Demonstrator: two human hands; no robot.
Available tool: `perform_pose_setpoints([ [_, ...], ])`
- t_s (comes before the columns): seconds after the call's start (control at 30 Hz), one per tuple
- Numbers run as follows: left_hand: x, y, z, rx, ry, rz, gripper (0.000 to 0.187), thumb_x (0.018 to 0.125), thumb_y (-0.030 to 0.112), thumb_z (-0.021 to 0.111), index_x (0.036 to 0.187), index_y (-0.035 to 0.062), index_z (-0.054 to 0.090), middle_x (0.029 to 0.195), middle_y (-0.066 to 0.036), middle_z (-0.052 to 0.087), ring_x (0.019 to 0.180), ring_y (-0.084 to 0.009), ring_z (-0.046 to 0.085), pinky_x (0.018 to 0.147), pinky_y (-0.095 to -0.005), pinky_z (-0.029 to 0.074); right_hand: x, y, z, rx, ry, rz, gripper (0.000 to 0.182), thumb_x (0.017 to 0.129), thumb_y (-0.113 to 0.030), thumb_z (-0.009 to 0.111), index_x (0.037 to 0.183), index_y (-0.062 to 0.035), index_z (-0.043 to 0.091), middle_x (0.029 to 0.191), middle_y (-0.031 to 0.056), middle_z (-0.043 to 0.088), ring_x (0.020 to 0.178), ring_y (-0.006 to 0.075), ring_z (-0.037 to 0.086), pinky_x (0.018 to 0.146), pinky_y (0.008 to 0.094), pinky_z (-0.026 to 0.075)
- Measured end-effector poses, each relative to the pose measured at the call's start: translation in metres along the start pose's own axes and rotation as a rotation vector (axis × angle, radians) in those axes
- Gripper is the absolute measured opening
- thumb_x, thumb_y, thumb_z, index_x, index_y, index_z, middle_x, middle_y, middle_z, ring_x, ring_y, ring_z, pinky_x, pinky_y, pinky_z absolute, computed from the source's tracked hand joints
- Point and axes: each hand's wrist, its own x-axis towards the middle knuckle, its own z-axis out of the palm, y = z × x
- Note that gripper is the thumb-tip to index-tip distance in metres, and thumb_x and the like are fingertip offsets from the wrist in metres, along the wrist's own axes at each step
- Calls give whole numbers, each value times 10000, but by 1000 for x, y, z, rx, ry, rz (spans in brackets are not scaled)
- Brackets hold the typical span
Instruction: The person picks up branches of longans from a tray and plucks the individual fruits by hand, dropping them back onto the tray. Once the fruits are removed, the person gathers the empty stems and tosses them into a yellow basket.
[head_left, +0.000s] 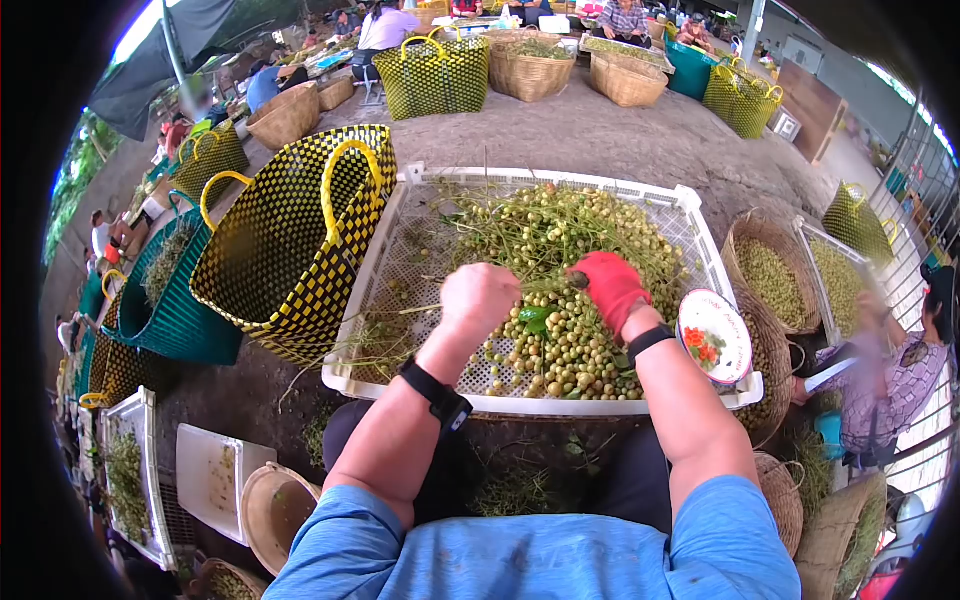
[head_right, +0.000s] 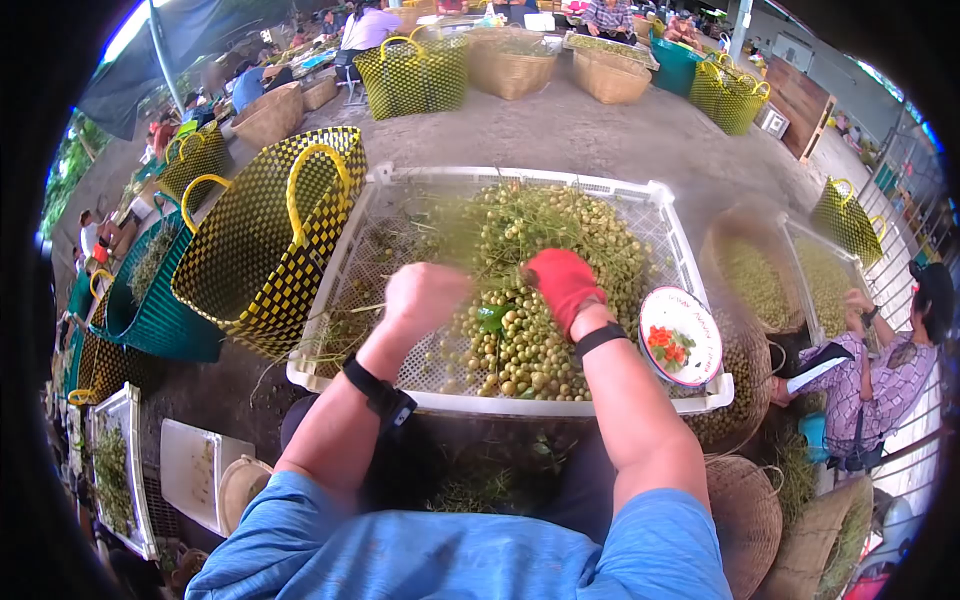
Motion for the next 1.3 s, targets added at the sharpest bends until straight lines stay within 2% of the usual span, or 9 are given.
perform_pose_setpoints([
  [0.1,2,-25,-36,-77,93,-96,188,714,256,727,876,164,751,801,-73,702,745,-238,680,729,-348,541,-10,19,-27,68,-152,320,201,781,-225,657,948,-122,704,939,138,665,912,309,634,824,396,494],
  [0.4,4,-16,-30,-361,229,-293,290,716,267,733,940,82,731,817,-114,703,777,-232,678,740,-313,506,2,-70,-35,218,336,-60,450,750,-218,747,1174,-133,623,1163,128,627,1033,303,613,901,374,483],
  [0.57,5,-10,-19,-352,308,-289,298,724,252,734,951,59,722,827,-121,706,779,-221,684,742,-293,503,-9,-121,-29,1099,-161,51,473,769,-208,753,1190,-58,598,1115,132,652,995,210,637,857,324,498],
  [0.7,10,-14,-7,-535,350,-298,276,754,150,738,974,-12,701,710,-46,681,627,-95,602,611,-244,471,-18,-107,-1,781,-240,37,275,808,-143,694,1051,-25,644,989,142,683,878,206,671,767,331,528],
  [0.73,10,-16,-8,-511,300,-353,277,744,263,724,953,81,725,817,-110,703,770,-226,682,741,-302,502,-19,-101,6,698,-257,14,245,828,-151,667,1033,-19,642,969,148,683,851,216,674,741,340,530],
  [0.83,13,-17,-7,-550,276,-325,277,746,259,721,957,80,724,810,-105,704,761,-221,680,732,-297,502,-21,-109,-33,915,-440,250,239,880,-217,595,1033,-40,642,938,160,675,806,264,672,696,370,526],
  [0.9,9,-9,-8,-519,265,-337,275,747,254,721,960,81,724,807,-103,705,764,-217,682,723,-293,501,-17,-104,-43,405,-453,233,259,892,-275,574,1052,-85,645,973,163,667,849,292,657,712,378,514],
  [0.97,9,-6,-5,-590,321,-292,257,786,103,709,990,-51,681,686,-13,639,591,-66,553,570,-216,436,-15,-90,-52,235,-395,101,251,883,-293,575,1039,-111,648,990,171,660,892,319,639,756,399,499],
  [1.3,11,-14,-11,-1184,151,-416,201,832,163,684,950,2,658,684,3,580,557,-38,472,492,-181,369,9,30,-49,-149,411,425,534,773,-373,681,1207,-86,560,1018,143,648,957,354,606,847,455,459],
])
